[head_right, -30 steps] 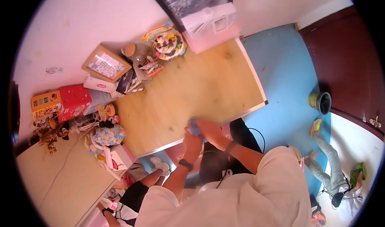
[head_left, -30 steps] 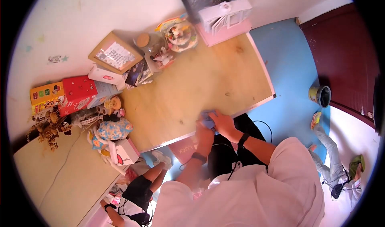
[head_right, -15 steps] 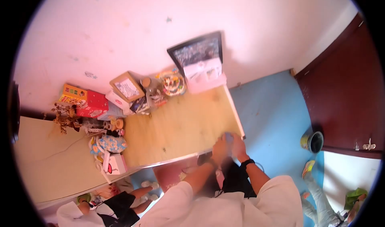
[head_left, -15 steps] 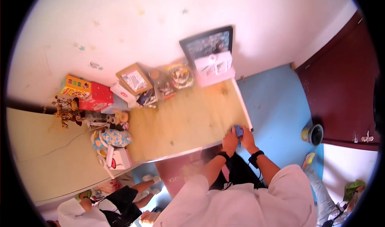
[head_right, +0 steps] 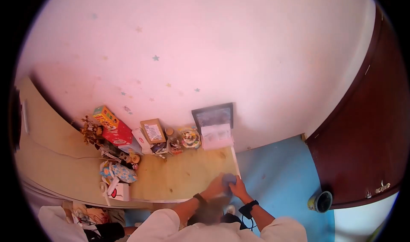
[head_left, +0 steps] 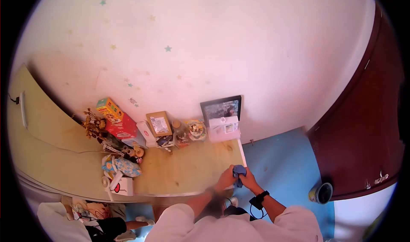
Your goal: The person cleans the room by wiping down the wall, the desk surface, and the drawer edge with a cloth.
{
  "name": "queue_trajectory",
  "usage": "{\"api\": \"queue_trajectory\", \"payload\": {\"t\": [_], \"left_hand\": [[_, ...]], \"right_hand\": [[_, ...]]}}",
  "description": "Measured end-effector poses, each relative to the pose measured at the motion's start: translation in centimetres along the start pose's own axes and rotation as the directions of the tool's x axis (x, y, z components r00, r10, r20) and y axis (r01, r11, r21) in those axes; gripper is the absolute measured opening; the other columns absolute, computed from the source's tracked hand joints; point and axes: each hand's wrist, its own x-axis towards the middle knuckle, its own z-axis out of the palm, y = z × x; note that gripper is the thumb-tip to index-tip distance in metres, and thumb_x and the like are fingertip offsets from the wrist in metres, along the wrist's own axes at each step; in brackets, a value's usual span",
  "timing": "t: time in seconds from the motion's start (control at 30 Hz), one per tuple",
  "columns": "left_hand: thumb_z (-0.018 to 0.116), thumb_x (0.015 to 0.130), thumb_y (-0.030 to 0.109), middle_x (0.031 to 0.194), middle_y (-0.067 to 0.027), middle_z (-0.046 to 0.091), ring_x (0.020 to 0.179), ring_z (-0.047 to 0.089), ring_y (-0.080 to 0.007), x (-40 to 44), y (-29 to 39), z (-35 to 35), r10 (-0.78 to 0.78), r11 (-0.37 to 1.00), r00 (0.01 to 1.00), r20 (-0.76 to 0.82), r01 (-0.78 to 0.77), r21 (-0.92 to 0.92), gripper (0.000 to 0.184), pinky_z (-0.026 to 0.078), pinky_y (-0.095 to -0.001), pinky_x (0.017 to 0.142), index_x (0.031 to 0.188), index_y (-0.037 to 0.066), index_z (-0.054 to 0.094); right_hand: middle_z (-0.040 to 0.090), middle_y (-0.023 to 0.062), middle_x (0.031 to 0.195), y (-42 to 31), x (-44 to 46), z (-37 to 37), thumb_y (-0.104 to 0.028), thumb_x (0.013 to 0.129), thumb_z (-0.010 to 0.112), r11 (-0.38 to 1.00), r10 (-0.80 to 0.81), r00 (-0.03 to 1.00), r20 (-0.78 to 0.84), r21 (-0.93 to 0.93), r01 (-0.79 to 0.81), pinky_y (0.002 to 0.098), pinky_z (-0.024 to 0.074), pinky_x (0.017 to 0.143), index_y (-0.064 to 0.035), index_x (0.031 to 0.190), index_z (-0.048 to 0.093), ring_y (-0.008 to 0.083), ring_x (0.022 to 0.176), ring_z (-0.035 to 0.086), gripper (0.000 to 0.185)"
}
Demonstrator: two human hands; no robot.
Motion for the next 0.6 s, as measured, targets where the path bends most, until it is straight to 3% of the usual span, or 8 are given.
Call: {"api": "queue_trajectory", "payload": {"t": [0.03,0.13,0.17,0.27,0.3,0.37,0.47,0.6], "left_hand": [[0.065,0.075,0.01,0.098,-0.022,0.064,0.095,0.061,-0.0421,1.0,1.2,-1.4,0.029,0.999,0.998,-0.048,-0.029,-0.015,0.04,0.049,-0.0458,0.08,0.112,0.005,0.049],[0.063,0.076,0.004,0.109,-0.0223,0.06,0.105,0.057,-0.0401,1.7,4.7,-5.1,0.109,0.987,0.983,-0.148,-0.125,-0.103,0.046,0.046,-0.0434,0.089,0.12,0.004,0.049],[0.063,0.076,0.004,0.111,-0.0228,0.059,0.108,0.056,-0.0402,1.5,6.0,-6.4,0.157,0.982,0.967,-0.202,-0.175,-0.077,0.048,0.045,-0.0434,0.09,0.122,0.004,0.049],[0.064,0.076,0.005,0.117,-0.0238,0.054,0.111,0.052,-0.0408,3.3,7.0,-9.8,0.275,0.944,0.915,-0.295,-0.316,-0.1,0.058,0.043,-0.0427,0.093,0.131,0.005,0.044],[0.064,0.076,0.005,0.119,-0.024,0.052,0.111,0.051,-0.041,3.9,7.1,-10.8,0.303,0.925,0.899,-0.315,-0.357,-0.128,0.063,0.042,-0.0423,0.094,0.134,0.006,0.042],[0.066,0.074,0.006,0.117,-0.0232,0.049,0.108,0.051,-0.0407,4.5,11.0,-14.7,0.363,0.927,0.884,-0.294,-0.376,0.014,0.069,0.042,-0.0414,0.092,0.138,0.006,0.038],[0.068,0.072,0.007,0.111,-0.0215,0.044,0.1,0.049,-0.0405,5.9,16.1,-20.3,0.4,0.916,0.884,-0.243,-0.373,0.149,0.08,0.043,-0.0411,0.089,0.143,0.006,0.031],[0.066,0.072,-0.001,0.111,-0.0231,0.042,0.101,0.049,-0.0438,7.8,20.5,-27.4,0.576,0.817,0.755,-0.315,-0.537,0.21,0.083,0.045,-0.0435,0.085,0.145,0.005,0.026]], "right_hand": [[0.065,0.0195,0.094,-1.6,1.0,0.2,-0.026,0.085,0.059,0.998,-0.04,0.999,0.01,0.045,0.04,0.0397,0.0514,0.074,-0.0006,0.107,0.054,0.0329,0.085,0.066,0.034],[0.066,0.0107,0.094,-10.4,1.9,-1.0,-0.021,0.086,0.057,0.875,0.235,0.929,0.284,0.355,-0.33,0.034,0.0516,0.072,-0.0017,0.112,0.055,0.0227,0.083,0.065,0.033],[0.064,0.0048,0.092,-11.6,2.3,-0.4,-0.017,0.087,0.056,0.792,0.139,0.938,0.316,0.534,-0.297,0.029,0.051,0.07,-0.0027,0.116,0.056,0.0149,0.081,0.062,0.033],[0.064,0.0068,0.096,-12.6,5.3,1.9,-0.015,0.086,0.057,0.815,0.106,0.976,0.193,0.545,-0.196,0.0286,0.0509,0.07,-0.0022,0.118,0.055,0.0156,0.083,0.062,0.034],[0.062,0.0073,0.1,-11.5,7.6,3.5,-0.014,0.085,0.06,0.805,0.033,0.998,0.047,0.591,-0.054,0.0288,0.0515,0.072,-0.0026,0.119,0.054,0.0153,0.086,0.062,0.036],[0.061,0.0076,0.105,-17.4,8.6,2.2,-0.012,0.084,0.062,0.795,-0.037,0.999,0.028,0.606,0.013,0.03,0.0515,0.077,-0.0027,0.118,0.052,0.0162,0.092,0.061,0.037],[0.062,0.0071,0.103,-25.2,10.9,1.5,-0.007,0.084,0.059,0.818,-0.24,0.966,-0.092,0.516,0.252,0.0292,0.0492,0.085,-0.0015,0.117,0.052,0.015,0.097,0.06,0.034],[0.061,0.0102,0.108,-35.5,13.0,2.3,0.001,0.079,0.06,0.781,-0.501,0.832,-0.239,0.291,0.554,0.0302,0.0481,0.088,-0.0025,0.117,0.051,0.0174,0.101,0.06,0.04]]}}
